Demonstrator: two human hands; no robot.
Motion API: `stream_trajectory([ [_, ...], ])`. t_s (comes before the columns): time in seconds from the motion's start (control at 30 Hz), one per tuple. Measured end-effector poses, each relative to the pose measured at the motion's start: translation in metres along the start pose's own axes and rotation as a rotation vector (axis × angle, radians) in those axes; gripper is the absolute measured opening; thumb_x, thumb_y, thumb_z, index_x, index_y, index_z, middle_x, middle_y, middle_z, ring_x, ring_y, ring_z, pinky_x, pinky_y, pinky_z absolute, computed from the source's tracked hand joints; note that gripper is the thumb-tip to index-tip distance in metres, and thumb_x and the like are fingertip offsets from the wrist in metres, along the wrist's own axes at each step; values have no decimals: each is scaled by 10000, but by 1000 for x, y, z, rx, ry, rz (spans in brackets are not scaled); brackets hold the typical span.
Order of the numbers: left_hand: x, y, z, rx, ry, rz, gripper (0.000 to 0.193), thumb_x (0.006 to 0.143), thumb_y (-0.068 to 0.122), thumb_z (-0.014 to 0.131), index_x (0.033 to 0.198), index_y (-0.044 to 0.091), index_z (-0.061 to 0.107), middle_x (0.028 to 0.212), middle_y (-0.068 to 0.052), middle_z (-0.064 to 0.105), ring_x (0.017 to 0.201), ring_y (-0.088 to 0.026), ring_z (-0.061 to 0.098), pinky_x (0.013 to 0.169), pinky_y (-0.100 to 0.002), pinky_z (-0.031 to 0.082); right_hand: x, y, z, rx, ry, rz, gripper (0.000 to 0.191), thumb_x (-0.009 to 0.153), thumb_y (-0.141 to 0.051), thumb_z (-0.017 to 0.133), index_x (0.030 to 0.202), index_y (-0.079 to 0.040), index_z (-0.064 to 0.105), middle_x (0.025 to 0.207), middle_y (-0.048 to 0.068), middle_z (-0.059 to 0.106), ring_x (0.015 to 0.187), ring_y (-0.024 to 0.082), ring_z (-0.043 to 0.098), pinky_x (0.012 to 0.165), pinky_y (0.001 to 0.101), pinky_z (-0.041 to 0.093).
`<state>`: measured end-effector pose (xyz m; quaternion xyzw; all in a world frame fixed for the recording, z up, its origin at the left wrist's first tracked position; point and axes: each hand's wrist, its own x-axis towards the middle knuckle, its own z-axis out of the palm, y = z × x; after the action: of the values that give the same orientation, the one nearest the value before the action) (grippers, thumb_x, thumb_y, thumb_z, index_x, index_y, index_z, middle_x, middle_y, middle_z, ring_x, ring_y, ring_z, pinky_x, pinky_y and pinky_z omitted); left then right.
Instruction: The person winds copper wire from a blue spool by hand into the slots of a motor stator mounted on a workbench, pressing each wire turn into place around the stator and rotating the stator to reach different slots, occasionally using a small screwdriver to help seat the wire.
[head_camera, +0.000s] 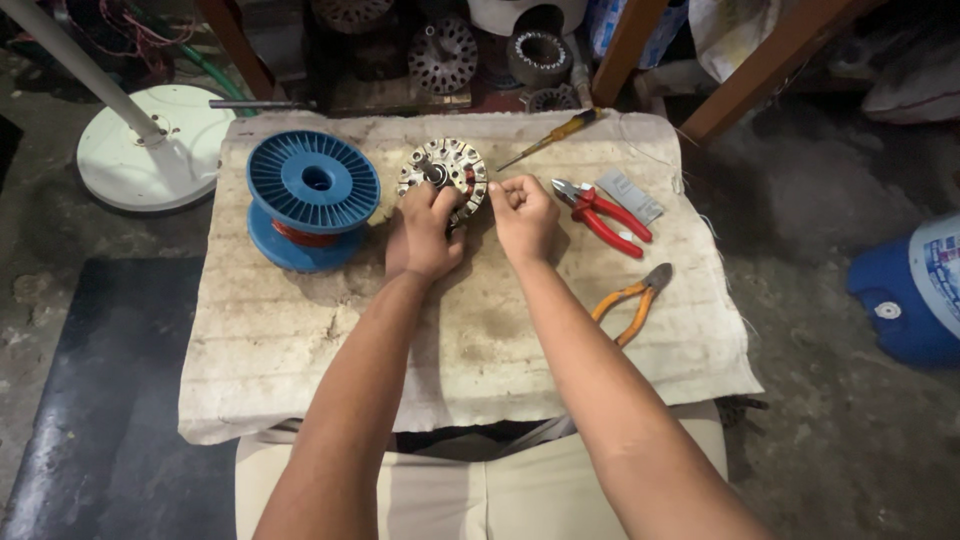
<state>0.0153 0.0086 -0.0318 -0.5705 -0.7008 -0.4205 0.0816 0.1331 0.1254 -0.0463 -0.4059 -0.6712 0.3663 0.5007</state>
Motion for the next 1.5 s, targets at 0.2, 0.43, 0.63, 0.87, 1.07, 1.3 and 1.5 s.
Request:
stream_trajectory([
  [0.2, -2, -5, 2, 39, -10, 105, 594, 681, 101, 729, 1258, 240, 696, 983, -123, 531, 966, -351, 538, 858, -474, 462, 0, -5, -2, -18, -4, -7, 168, 883, -166, 804, 837, -58, 685, 640, -30, 660, 558, 42, 556, 535, 246, 458],
  [0.43, -3, -1, 3, 24, 48, 95, 575, 686, 131, 721, 1246, 260, 700, 1001, -99, 539, 1021, -347, 534, 902, -470, 465, -3, -23, -4, -197, 0, 116, 167, 866, -243, 787, 852, -97, 705, 635, -22, 673, 551, 83, 589, 550, 286, 477],
  [0.63, -6, -2, 1, 38, -15, 15, 548, 726, 168, 735, 1262, 262, 681, 1016, -89, 543, 1052, -338, 536, 903, -466, 464, 0, -50, -5, -490, -153, 265, 141, 818, -290, 728, 906, -180, 729, 794, -4, 744, 744, 199, 709, 660, 382, 525],
  [0.87, -1, 0, 3, -5, 85, -12, 518, 748, 192, 782, 1256, 218, 683, 1071, -100, 561, 1076, -342, 520, 894, -456, 456, -4, -64, -12, -612, -321, 153, 237, 849, -269, 674, 1066, -276, 769, 936, 107, 735, 913, 358, 689, 761, 486, 539],
  [1.07, -2, 4, -10, -6, 59, -70, 445, 791, 231, 807, 1224, 214, 705, 1081, -56, 587, 1106, -329, 536, 900, -439, 469, -11, -41, -18, -363, -340, 16, 223, 861, -286, 709, 1043, -179, 781, 851, 113, 747, 755, 267, 724, 667, 390, 533],
  [1.3, 0, 4, -12, -4, 57, -30, 397, 776, 191, 812, 1160, 183, 712, 1075, -63, 612, 1107, -337, 552, 911, -448, 476, -9, -20, -15, 8, -266, -54, 122, 901, -107, 684, 920, -52, 791, 677, 62, 683, 610, 94, 566, 564, 290, 453],
  [1.5, -2, -3, -9, -66, 6, -23, 359, 761, 148, 802, 1110, 152, 720, 1052, -62, 624, 1088, -333, 569, 898, -440, 493, -15, -39, -20, -61, -222, -399, 68, 925, -53, 656, 944, -47, 721, 874, 130, 686, 772, 257, 664, 699, 341, 513],
])
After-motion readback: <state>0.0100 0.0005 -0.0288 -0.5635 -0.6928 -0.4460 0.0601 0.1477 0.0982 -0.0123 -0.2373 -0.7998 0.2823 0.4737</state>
